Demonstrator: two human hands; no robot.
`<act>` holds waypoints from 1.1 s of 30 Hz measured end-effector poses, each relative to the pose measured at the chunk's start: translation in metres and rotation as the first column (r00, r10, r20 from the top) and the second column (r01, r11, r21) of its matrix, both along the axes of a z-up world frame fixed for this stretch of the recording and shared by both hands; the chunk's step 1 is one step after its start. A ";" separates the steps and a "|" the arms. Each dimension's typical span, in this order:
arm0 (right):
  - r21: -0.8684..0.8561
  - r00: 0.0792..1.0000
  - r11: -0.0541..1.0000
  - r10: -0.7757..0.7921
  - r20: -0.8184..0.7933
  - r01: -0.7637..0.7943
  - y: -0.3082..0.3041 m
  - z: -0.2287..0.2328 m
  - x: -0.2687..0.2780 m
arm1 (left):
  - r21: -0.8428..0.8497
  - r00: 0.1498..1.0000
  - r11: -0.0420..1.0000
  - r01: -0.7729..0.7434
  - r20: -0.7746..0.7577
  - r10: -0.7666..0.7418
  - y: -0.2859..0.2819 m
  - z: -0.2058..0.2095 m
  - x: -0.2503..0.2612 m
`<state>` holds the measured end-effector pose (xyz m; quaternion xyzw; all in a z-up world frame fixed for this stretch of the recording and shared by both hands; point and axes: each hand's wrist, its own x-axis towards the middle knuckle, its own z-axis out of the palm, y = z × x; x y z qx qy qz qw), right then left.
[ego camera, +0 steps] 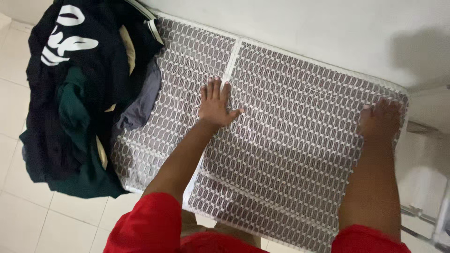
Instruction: The person folds a black t-shirt by smoothing it on a flat surface, folding the sleeves inward, and then folding the body of the shirt.
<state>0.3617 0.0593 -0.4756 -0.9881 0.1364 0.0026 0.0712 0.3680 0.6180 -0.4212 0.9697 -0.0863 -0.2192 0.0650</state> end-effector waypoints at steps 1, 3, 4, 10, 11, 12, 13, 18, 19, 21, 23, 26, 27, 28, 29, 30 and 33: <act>0.012 0.999 0.999 -0.031 -0.034 0.032 -0.007 -0.003 0.002 | 0.010 1.000 1.000 0.012 0.005 -0.012 -0.003 -0.001 0.004; -0.004 0.994 0.996 -0.089 -0.067 0.088 -0.008 -0.002 0.005 | 0.030 1.000 0.999 0.023 0.013 -0.023 -0.005 -0.004 0.003; -0.021 0.989 0.992 -0.124 -0.080 0.123 -0.004 0.001 0.005 | 0.003 0.999 1.000 0.028 0.033 -0.028 -0.002 -0.006 0.000; -0.092 0.985 0.982 -0.169 -0.020 0.166 0.098 0.024 0.016 | -0.034 0.995 0.999 0.014 0.094 -0.011 0.039 -0.007 -0.013; -0.073 0.992 0.990 -0.123 0.024 0.124 0.131 0.022 0.016 | -0.023 0.998 0.999 -0.023 0.051 0.024 0.051 -0.006 -0.015; -0.022 0.997 0.999 -0.039 0.070 0.041 0.170 0.021 0.015 | -0.013 0.998 0.998 -0.059 0.007 0.059 0.063 -0.004 -0.018; 0.036 0.993 0.998 0.044 0.109 -0.049 0.210 0.020 0.014 | -0.023 0.996 0.996 -0.082 0.027 0.083 0.076 -0.002 -0.021; 0.051 0.839 0.838 0.539 0.073 -0.543 0.407 0.013 -0.008 | -0.084 0.966 0.971 -0.222 0.118 0.231 0.146 0.008 -0.039; 0.016 0.802 0.802 0.597 -0.007 -0.597 0.443 0.009 -0.013 | -0.089 0.960 0.973 -0.211 0.169 0.223 0.160 0.010 -0.042; 0.158 0.762 0.754 0.648 -0.017 -0.638 0.499 0.008 -0.024 | -0.094 0.941 0.978 -0.186 0.269 0.205 0.188 0.017 -0.048; 0.193 0.741 0.730 0.671 -0.020 -0.656 0.546 0.009 -0.027 | -0.119 0.850 0.971 -0.209 0.469 0.240 0.218 0.026 -0.054; 0.223 0.681 0.658 0.731 0.036 -0.719 0.598 0.022 -0.023 | -0.198 0.717 0.930 -0.310 0.593 0.366 0.262 0.043 -0.052; 0.230 0.655 0.628 0.753 0.062 -0.744 0.614 0.029 -0.023 | -0.232 0.679 0.906 -0.354 0.602 0.419 0.276 0.047 -0.051; 0.253 0.649 0.613 0.756 0.088 -0.749 0.628 0.038 -0.021 | -0.219 0.673 0.902 -0.372 0.605 0.424 0.289 0.049 -0.048; 0.275 0.642 0.597 0.758 0.113 -0.754 0.642 0.048 -0.018 | -0.206 0.668 0.898 -0.389 0.608 0.429 0.302 0.050 -0.045; 0.296 0.637 0.582 0.758 0.138 -0.757 0.655 0.058 -0.017 | -0.193 0.663 0.893 -0.405 0.611 0.433 0.312 0.050 -0.042; 0.612 0.789 0.663 0.607 -0.102 -0.431 0.689 0.081 -0.013 | -0.155 0.707 0.922 -0.355 0.600 0.373 0.337 0.046 -0.031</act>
